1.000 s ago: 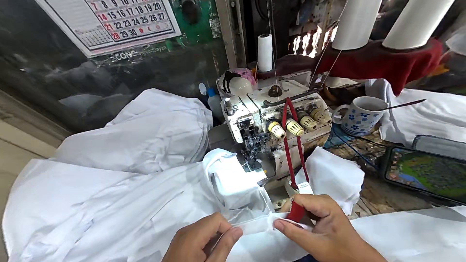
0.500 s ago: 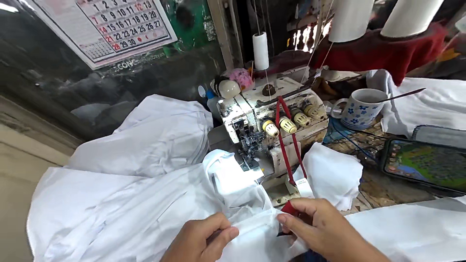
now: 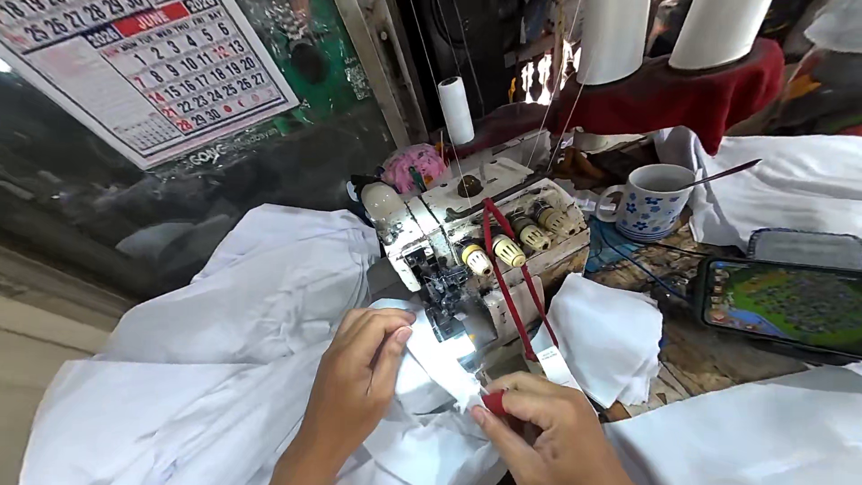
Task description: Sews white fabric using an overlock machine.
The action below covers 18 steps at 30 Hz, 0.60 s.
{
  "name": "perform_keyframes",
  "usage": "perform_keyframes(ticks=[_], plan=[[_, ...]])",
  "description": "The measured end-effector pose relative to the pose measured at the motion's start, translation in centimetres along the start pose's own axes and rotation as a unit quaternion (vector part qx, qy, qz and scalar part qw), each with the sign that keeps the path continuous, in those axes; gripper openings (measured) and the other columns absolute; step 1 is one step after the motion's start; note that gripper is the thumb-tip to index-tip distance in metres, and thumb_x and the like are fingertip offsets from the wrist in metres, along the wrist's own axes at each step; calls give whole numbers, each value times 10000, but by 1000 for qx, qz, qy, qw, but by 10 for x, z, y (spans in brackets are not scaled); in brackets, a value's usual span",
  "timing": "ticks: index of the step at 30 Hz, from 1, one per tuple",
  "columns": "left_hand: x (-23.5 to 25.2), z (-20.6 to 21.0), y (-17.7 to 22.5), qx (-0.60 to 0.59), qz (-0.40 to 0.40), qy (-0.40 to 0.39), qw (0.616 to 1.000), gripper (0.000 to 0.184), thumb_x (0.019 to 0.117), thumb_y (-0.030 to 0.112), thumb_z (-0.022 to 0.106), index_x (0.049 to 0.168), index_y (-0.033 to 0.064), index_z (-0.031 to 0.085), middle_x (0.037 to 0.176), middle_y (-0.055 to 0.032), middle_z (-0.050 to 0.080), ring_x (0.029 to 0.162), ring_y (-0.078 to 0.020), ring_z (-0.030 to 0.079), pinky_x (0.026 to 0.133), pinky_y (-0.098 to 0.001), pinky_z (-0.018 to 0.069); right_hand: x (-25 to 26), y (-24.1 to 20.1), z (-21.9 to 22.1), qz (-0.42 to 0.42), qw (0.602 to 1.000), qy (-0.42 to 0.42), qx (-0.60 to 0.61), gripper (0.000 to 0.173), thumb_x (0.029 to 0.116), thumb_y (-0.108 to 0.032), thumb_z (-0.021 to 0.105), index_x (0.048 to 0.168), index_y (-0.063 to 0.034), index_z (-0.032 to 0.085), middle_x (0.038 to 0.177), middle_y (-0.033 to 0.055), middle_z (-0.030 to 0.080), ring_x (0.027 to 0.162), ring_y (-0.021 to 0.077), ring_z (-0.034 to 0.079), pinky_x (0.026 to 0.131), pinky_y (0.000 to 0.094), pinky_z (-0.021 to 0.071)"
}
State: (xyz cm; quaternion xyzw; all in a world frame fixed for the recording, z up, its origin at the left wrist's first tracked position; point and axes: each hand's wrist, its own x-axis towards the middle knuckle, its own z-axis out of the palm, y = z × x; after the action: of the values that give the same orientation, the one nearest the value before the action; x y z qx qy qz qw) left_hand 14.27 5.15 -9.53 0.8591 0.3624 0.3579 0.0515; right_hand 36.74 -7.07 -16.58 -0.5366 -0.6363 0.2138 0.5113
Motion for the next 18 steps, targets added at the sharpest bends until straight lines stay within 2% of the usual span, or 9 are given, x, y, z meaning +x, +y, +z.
perform_keyframes(ticks=[3,6,7,9,10,11,14,16,18], plan=[[14,-7,5,65,21,-37,997,262,1068,315,459,1075,208,697,1117,108,678,1066,-70,620,902,-315,530,6,-4,-4,15,1000,-13,7,308,922,-416,739,734,-172,731,958,-26,683,761,38,609,592,244,512],[21,-5,1,93,57,-46,993,233,1036,301,530,992,187,729,1084,82,678,1041,-88,614,892,-316,528,8,-4,-6,56,995,-30,76,324,891,-396,777,732,-130,681,750,-35,640,647,52,590,539,260,490],[22,-7,-1,95,55,-58,992,235,1034,309,533,992,198,735,1099,96,680,1062,-76,614,909,-309,527,9,-7,-10,82,991,-39,99,298,880,-375,794,811,-112,672,709,-29,635,594,67,586,506,271,487],[23,-11,-1,96,43,-82,991,263,1054,331,496,1019,216,730,1125,122,682,1089,-52,608,927,-291,522,11,-12,-17,131,981,-82,121,355,878,-367,804,1071,-122,634,775,-38,694,585,90,634,500,290,543],[24,-11,-2,95,41,-84,991,264,1055,333,494,1012,216,726,1113,120,681,1082,-53,609,922,-290,523,13,-10,-19,145,976,-105,126,397,887,-385,797,1151,-141,629,787,-48,718,590,97,658,510,299,564],[27,-9,-2,91,40,-83,992,243,1044,334,517,988,217,722,1074,115,674,1047,-53,612,895,-288,531,14,-8,-20,150,972,-124,130,388,903,-407,778,1166,-150,653,779,-46,723,595,105,668,528,312,578],[44,-11,-2,51,-21,-105,993,149,944,370,685,902,227,694,884,80,616,775,-55,605,667,-283,552,19,-6,-27,137,965,-178,138,323,960,-462,698,946,-141,724,721,-16,688,575,114,642,515,325,551],[57,-20,-1,35,-100,-150,983,315,829,464,817,889,194,666,822,26,608,707,-124,603,622,-368,556,18,-7,-35,133,955,-216,156,334,979,-454,679,940,-124,715,723,3,679,571,123,633,511,328,546],[65,-30,-1,84,-170,-220,957,526,757,665,799,894,184,634,779,13,592,691,-155,589,628,-419,538,12,-4,-40,134,941,-239,199,301,994,-401,677,975,-102,708,718,24,670,549,132,619,493,327,538]])
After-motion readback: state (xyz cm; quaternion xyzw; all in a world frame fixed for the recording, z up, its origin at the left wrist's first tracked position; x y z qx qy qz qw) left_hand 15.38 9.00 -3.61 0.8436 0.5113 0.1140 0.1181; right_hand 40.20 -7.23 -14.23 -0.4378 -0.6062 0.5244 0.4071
